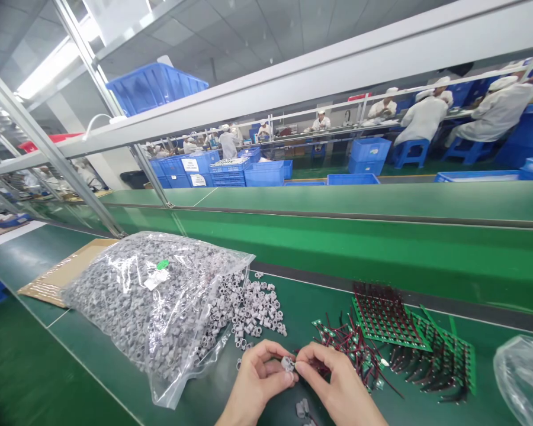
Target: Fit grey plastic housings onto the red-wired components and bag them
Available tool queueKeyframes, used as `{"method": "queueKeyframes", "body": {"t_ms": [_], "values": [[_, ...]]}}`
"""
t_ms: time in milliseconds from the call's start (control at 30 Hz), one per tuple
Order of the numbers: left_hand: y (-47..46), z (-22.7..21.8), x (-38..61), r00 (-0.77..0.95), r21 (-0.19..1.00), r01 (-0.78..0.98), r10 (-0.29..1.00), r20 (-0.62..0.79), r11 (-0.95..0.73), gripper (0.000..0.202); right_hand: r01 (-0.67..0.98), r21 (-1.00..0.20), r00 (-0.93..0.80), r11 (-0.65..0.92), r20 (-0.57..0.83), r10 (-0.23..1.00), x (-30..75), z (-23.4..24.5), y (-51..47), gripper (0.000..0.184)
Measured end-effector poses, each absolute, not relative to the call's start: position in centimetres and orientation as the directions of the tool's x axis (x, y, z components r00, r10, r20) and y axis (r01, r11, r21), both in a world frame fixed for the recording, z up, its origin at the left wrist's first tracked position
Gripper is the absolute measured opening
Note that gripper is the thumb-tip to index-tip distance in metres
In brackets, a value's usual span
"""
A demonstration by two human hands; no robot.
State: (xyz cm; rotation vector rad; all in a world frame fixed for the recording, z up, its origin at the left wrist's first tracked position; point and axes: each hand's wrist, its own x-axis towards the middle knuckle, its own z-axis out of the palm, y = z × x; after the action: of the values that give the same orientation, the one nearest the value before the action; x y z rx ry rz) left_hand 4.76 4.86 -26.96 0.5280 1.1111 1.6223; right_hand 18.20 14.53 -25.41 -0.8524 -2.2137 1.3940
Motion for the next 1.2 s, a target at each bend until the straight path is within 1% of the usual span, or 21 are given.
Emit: {"method": "queueKeyframes", "body": {"t_ms": [67, 133, 267, 333, 400, 533, 667, 800, 867, 967, 1100, 1200], "values": [[4.8, -27.0, 4.7, -0.343, 0.875, -0.484, 0.921, -0.186, -0.004, 0.047, 0.292, -0.907, -0.739, 0.303, -0.013, 0.673, 18.2, -25.6, 14.5, 0.03], [4.8, -27.1, 4.6, -0.342, 0.888, -0.459, 0.923, -0.177, 0.0, 0.045, 0.299, -0.893, -0.741, 0.337, 0.005, 0.671, 18.2, -25.8, 14.6, 0.03], [4.7, -27.7, 4.6, -0.395, 0.902, -0.431, 0.901, -0.179, -0.01, 0.046, 0.328, -0.786, -0.743, 0.524, 0.128, 0.657, 18.4, -26.0, 14.5, 0.03], [4.7, -28.0, 4.7, -0.401, 0.9, -0.435, 0.895, -0.195, 0.001, 0.049, 0.322, -0.722, -0.758, 0.612, 0.19, 0.624, 18.4, -25.8, 14.3, 0.03], [4.6, -28.1, 4.7, -0.403, 0.902, -0.432, 0.891, -0.21, 0.017, 0.05, 0.285, -0.66, -0.783, 0.695, 0.259, 0.566, 18.4, -25.6, 14.1, 0.029], [4.3, -27.3, 4.6, -0.405, 0.884, -0.466, 0.882, -0.24, 0.027, 0.05, 0.149, -0.525, -0.827, 0.838, 0.399, 0.397, 18.6, -25.3, 14.2, 0.021], [4.0, -26.7, 4.4, -0.373, 0.839, -0.541, 0.877, -0.302, 0.059, 0.054, 0.059, -0.409, -0.839, 0.91, 0.474, 0.267, 19.1, -25.3, 14.5, 0.015], [3.9, -26.3, 4.2, -0.31, 0.809, -0.578, 0.888, -0.339, 0.107, 0.046, -0.03, -0.258, -0.818, 0.966, 0.562, 0.125, 19.4, -24.9, 14.7, 0.015], [3.9, -26.1, 4.1, -0.287, 0.806, -0.576, 0.889, -0.356, 0.137, 0.038, -0.042, -0.218, -0.815, 0.975, 0.572, 0.092, 19.5, -24.9, 14.7, 0.016], [4.0, -25.7, 3.9, -0.258, 0.816, -0.548, 0.89, -0.377, 0.187, 0.029, -0.033, -0.204, -0.826, 0.978, 0.557, 0.088, 19.5, -25.0, 14.7, 0.022], [3.9, -25.2, 3.4, -0.222, 0.837, -0.5, 0.901, -0.373, 0.223, 0.028, -0.051, -0.184, -0.861, 0.982, 0.506, 0.05, 19.6, -25.0, 14.6, 0.026], [4.0, -25.1, 3.4, -0.214, 0.856, -0.453, 0.903, -0.374, 0.248, 0.029, -0.048, -0.174, -0.86, 0.984, 0.508, 0.048, 19.7, -25.1, 14.4, 0.033]]}}
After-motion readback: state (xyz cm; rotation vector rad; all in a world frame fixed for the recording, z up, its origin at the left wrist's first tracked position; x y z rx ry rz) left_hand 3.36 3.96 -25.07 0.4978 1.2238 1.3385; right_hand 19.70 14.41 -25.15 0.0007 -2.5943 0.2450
